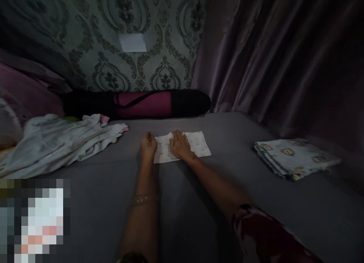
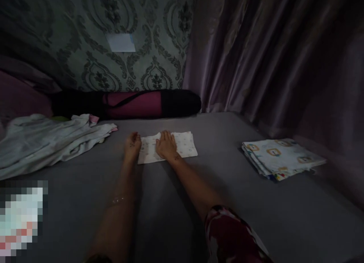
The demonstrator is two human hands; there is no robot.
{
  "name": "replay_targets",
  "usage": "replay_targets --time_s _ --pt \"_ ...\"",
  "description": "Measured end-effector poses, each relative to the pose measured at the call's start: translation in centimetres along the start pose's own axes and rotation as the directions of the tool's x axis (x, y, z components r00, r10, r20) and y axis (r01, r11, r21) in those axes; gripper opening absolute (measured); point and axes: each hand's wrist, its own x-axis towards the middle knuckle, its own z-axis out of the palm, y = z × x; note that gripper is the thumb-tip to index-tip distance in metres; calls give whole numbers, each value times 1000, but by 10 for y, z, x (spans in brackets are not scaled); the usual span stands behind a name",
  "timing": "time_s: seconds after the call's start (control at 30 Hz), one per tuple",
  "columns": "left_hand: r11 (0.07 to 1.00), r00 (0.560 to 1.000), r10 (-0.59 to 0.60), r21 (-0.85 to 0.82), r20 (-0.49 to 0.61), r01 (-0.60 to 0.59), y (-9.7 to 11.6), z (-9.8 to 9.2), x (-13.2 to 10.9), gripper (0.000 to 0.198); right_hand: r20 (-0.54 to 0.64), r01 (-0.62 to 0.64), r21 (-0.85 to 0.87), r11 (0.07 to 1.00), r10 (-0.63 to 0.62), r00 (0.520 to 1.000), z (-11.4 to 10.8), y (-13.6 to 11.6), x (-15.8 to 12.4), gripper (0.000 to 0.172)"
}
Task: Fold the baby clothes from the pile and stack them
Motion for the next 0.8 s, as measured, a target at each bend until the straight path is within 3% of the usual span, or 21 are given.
replay_targets --time_s 0.2,0.33,0.53,0.67,0.8 --pt "997 999 3 70 38 -6 16 4 -9 40 -9 0 -59 998 -1 1000 14 8 -10 60" --pt "996 996 -1 91 94 -8 22 3 -13 40 118 -19 6 1000 18 993 -1 14 -2 62" --pt "993 989 -18 119 145 1 24 6 -17 41 -20 -128 -73 989 127 992 -13 47 -6 62" --pt "982 982 44 174 182 -76 26 10 -20 41 9 -146 -116 982 148 989 -7 56 -10 62" --pt "976 970 93 174 223 -133 27 15 -24 40 89 -141 -69 988 147 985 -19 63 -6 62"
